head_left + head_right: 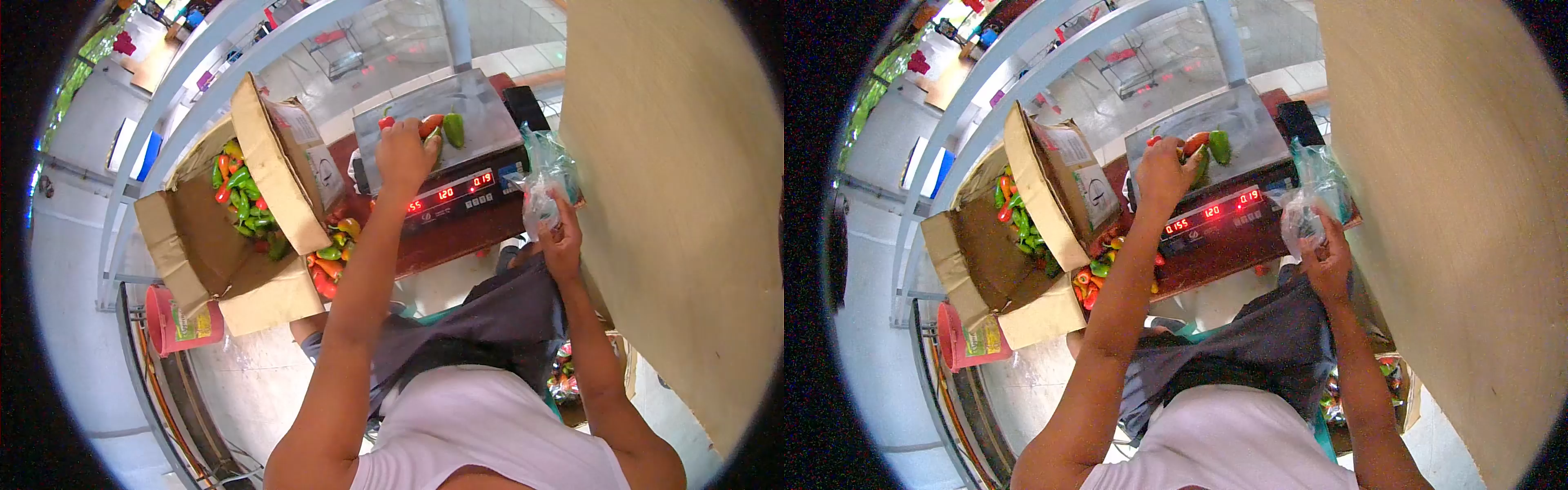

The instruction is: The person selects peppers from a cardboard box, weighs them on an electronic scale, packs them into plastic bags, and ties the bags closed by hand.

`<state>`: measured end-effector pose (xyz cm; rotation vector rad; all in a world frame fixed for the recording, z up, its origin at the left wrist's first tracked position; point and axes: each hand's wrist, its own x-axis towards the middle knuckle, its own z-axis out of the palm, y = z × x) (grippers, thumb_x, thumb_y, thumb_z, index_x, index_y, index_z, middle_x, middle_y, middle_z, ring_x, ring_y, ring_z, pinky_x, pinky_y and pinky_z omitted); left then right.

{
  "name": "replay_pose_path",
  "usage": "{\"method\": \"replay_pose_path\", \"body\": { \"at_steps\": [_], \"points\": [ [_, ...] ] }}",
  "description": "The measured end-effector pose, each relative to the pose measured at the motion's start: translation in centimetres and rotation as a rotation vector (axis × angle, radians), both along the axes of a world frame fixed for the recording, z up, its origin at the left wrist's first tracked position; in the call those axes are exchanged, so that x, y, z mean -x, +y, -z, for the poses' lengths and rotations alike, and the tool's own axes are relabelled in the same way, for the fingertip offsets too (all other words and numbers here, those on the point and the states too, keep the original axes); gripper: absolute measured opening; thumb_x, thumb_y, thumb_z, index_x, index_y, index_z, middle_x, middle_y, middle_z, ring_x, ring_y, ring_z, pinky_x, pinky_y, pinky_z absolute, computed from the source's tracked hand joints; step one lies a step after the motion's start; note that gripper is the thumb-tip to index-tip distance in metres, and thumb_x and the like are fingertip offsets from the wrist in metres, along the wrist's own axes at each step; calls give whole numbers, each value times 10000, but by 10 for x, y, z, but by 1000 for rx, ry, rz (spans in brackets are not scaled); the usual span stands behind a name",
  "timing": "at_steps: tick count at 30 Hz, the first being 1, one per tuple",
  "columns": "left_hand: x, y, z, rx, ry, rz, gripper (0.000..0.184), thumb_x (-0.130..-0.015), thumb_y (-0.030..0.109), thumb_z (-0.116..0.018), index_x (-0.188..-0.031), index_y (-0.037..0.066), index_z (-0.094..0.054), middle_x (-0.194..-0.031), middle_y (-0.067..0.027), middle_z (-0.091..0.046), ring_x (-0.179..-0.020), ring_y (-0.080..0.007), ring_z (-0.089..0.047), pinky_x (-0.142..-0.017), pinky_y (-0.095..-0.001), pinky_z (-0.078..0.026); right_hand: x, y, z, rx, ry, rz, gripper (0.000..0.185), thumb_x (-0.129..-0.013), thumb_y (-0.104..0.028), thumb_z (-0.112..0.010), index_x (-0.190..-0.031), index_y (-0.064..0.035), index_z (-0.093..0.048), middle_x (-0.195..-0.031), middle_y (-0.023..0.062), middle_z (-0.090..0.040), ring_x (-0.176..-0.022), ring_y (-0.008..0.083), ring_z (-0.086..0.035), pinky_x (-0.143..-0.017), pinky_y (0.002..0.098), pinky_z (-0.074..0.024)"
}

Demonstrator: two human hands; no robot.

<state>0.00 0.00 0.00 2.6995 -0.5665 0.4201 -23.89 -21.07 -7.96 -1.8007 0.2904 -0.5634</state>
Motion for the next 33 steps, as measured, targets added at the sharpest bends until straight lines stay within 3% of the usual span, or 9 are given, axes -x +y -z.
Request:
{"method": "replay_pose_path", "body": {
  "at_steps": [2, 5, 15, 22, 24, 27, 30, 32, 33],
  "points": [
    [0, -2, -1, -10, 1, 14, 405, -770, 384, -770, -1032, 86, -687, -979, -158, -703, -939, -331, -672, -779, -457, -534, 0, 1, -1, 57, 27, 34, 601, -824, -34, -632, -1411, -52, -503, -1358, 13, -546, -777, 5, -462, -604, 163, -361],
    [0, -2, -5, -74, 24, -20, 401, -769, 375, -770, -1043, 95, -684, -939, -156, -699, -916, -338, -666, -772, -459, -539, -1, 6, 1, 46, 21, 44, 593, -826, -34, -625, -1406, -52, -508, -1338, 0, -559, -723, -5, -411, -570, 159, -310],
    [13, -9, -1, -125, 166, 3, 451, -794, 261, -748, -1186, 83, -617, -1047, -170, -655, -971, -343, -662, -835, -463, -537, -4, -2, 12, 192, 17, 20, 605, -821, -29, -618, -1413, -37, -493, -1358, 42, -538, -947, 106, -592, -738, 219, -473],
    [110, -7, -37, 1161, 523, 465, 427, -762, 41, -788, -1155, 91, -628, -1022, -95, -698, -834, -162, -667, -713, -297, -535, -20, 20, -27, 610, 323, -46, 653, -728, -270, -744, -1328, -95, -557, -1211, 162, -642, -1013, 321, -659, -810, 422, -523],
    [131, -6, -38, 663, 480, 515, 437, -751, 142, -777, -1127, -17, -620, -938, -160, -693, -809, -275, -696, -741, -347, -560, -27, 38, -61, 513, 365, -89, 647, -708, -308, -759, -1300, -123, -577, -1204, 160, -644, -1047, 338, -649, -845, 426, -513],
    [125, -10, -5, -53, 396, 451, 344, -825, 254, -732, -1119, 100, -642, -983, -156, -700, -874, -281, -689, -754, -400, -556, -32, 46, -79, 469, 374, -185, 648, -704, -261, -773, -1299, -99, -572, -1251, 170, -618, -1106, 335, -630, -905, 408, -499],
    [108, -9, 16, -260, 544, 361, 303, -842, 329, -685, -1028, 89, -683, -945, -163, -703, -886, -341, -678, -787, -455, -546, -42, 44, -38, 412, 326, -325, 684, -694, -173, -793, -1315, -29, -547, -1308, 205, -581, -1179, 339, -597, -980, 395, -480],
    [57, 10, 37, 157, 300, 623, 257, -836, 322, -692, -914, 78, -709, -883, -147, -711, -837, -352, -685, -781, -454, -544, -41, 44, -28, 432, 319, -305, 700, -684, -121, -798, -1317, 14, -533, -1327, 222, -566, -1209, 342, -578, -1024, 380, -456],
    [40, 18, 22, 249, 472, 254, 260, -833, 330, -694, -902, 81, -725, -896, -131, -716, -810, -334, -692, -779, -442, -542, -39, 45, -21, 437, 320, -294, 708, -679, -96, -801, -1318, 36, -525, -1337, 231, -558, -1224, 344, -569, -1046, 372, -444]
  ]
}}
